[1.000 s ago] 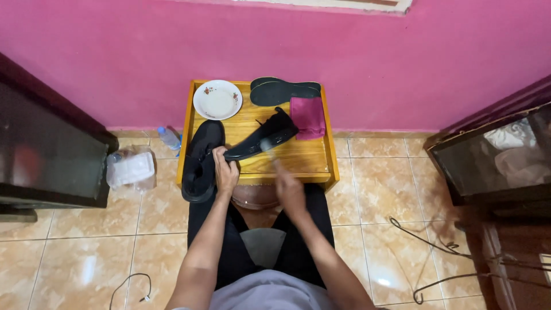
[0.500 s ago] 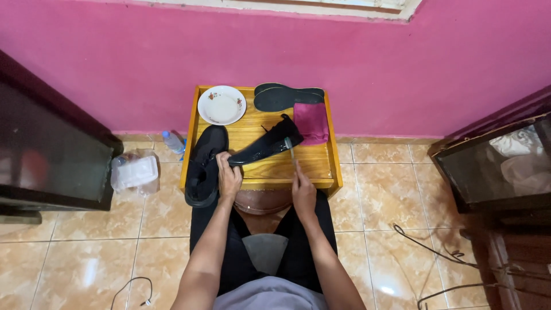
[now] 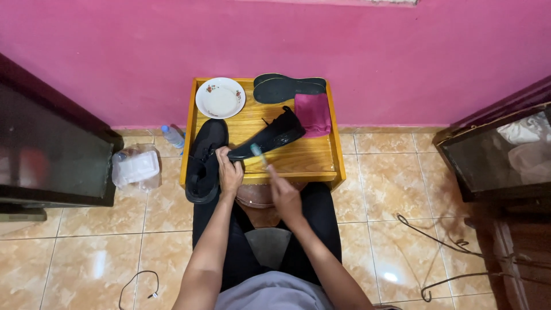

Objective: The person sits with legs crossed and scrubs a black shoe using a toothbrush. They hold the shoe in their left hand and scrub the sole and sides with the brush in their right hand. The shoe is rotated to access different areas, and the insole is removed and scrubbed separately.

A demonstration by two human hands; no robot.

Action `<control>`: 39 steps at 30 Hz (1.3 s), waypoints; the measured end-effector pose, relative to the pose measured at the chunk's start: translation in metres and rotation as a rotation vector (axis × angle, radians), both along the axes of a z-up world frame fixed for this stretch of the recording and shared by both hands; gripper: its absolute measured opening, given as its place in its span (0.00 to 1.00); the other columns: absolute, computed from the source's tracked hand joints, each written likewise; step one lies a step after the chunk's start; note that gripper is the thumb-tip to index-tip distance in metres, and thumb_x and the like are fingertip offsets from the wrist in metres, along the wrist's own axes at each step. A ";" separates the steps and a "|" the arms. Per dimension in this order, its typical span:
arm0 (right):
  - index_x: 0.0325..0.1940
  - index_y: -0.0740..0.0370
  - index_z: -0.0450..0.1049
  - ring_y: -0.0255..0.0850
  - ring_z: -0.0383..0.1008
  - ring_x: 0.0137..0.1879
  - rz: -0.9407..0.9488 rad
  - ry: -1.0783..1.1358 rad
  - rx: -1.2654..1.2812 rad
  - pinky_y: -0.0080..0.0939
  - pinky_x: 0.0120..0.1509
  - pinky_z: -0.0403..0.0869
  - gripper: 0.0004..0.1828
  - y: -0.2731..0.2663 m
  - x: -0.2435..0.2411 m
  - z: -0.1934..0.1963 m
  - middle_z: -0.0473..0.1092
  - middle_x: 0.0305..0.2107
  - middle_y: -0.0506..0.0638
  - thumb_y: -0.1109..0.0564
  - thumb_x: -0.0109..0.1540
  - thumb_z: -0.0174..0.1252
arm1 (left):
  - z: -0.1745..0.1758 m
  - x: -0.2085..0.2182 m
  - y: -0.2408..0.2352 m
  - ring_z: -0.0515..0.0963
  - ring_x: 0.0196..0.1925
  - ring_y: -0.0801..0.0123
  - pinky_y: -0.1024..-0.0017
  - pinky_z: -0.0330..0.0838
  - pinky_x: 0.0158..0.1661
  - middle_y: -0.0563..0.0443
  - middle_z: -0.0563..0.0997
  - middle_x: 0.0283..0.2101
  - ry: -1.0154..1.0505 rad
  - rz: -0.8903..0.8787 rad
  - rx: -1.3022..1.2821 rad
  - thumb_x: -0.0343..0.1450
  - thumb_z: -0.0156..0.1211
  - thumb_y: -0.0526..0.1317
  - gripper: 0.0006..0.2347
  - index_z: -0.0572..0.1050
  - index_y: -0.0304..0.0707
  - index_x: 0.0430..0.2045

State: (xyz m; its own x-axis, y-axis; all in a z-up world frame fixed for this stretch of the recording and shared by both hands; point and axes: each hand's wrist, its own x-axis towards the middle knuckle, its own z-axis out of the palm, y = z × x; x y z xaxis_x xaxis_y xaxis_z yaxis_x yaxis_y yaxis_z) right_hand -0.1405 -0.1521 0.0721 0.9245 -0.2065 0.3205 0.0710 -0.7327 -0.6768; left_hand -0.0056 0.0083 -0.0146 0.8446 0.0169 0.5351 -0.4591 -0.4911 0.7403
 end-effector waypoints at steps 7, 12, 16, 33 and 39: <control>0.68 0.50 0.72 0.45 0.78 0.56 -0.012 -0.028 0.154 0.42 0.54 0.78 0.24 -0.002 0.003 0.001 0.76 0.53 0.53 0.62 0.67 0.53 | 0.007 -0.003 -0.004 0.72 0.50 0.37 0.49 0.70 0.51 0.39 0.65 0.44 -0.004 0.006 -0.014 0.66 0.47 0.26 0.15 0.61 0.34 0.47; 0.74 0.46 0.64 0.50 0.80 0.49 -0.195 0.076 0.086 0.42 0.45 0.81 0.26 -0.032 0.010 -0.020 0.77 0.48 0.57 0.60 0.71 0.48 | 0.010 -0.001 -0.003 0.72 0.50 0.35 0.48 0.70 0.50 0.37 0.65 0.44 -0.012 0.003 -0.022 0.66 0.47 0.26 0.15 0.61 0.33 0.47; 0.66 0.55 0.73 0.55 0.80 0.43 -0.012 -0.070 0.088 0.50 0.43 0.79 0.23 0.016 -0.003 -0.005 0.78 0.36 0.61 0.63 0.66 0.54 | -0.004 0.002 -0.003 0.72 0.51 0.39 0.51 0.71 0.51 0.41 0.65 0.46 -0.009 0.018 -0.014 0.64 0.47 0.25 0.17 0.61 0.35 0.48; 0.70 0.41 0.69 0.47 0.80 0.38 0.039 0.003 0.000 0.41 0.42 0.78 0.23 0.059 -0.017 0.007 0.78 0.36 0.46 0.54 0.71 0.48 | -0.021 0.007 -0.004 0.74 0.56 0.35 0.48 0.75 0.51 0.36 0.67 0.53 0.013 0.073 0.014 0.65 0.51 0.29 0.21 0.64 0.38 0.55; 0.68 0.50 0.72 0.49 0.81 0.44 -0.068 -0.056 0.073 0.46 0.48 0.79 0.24 0.051 -0.015 0.010 0.79 0.40 0.54 0.62 0.66 0.54 | -0.016 0.005 -0.004 0.74 0.56 0.39 0.51 0.75 0.53 0.39 0.67 0.53 0.017 0.050 0.003 0.64 0.49 0.29 0.24 0.64 0.41 0.57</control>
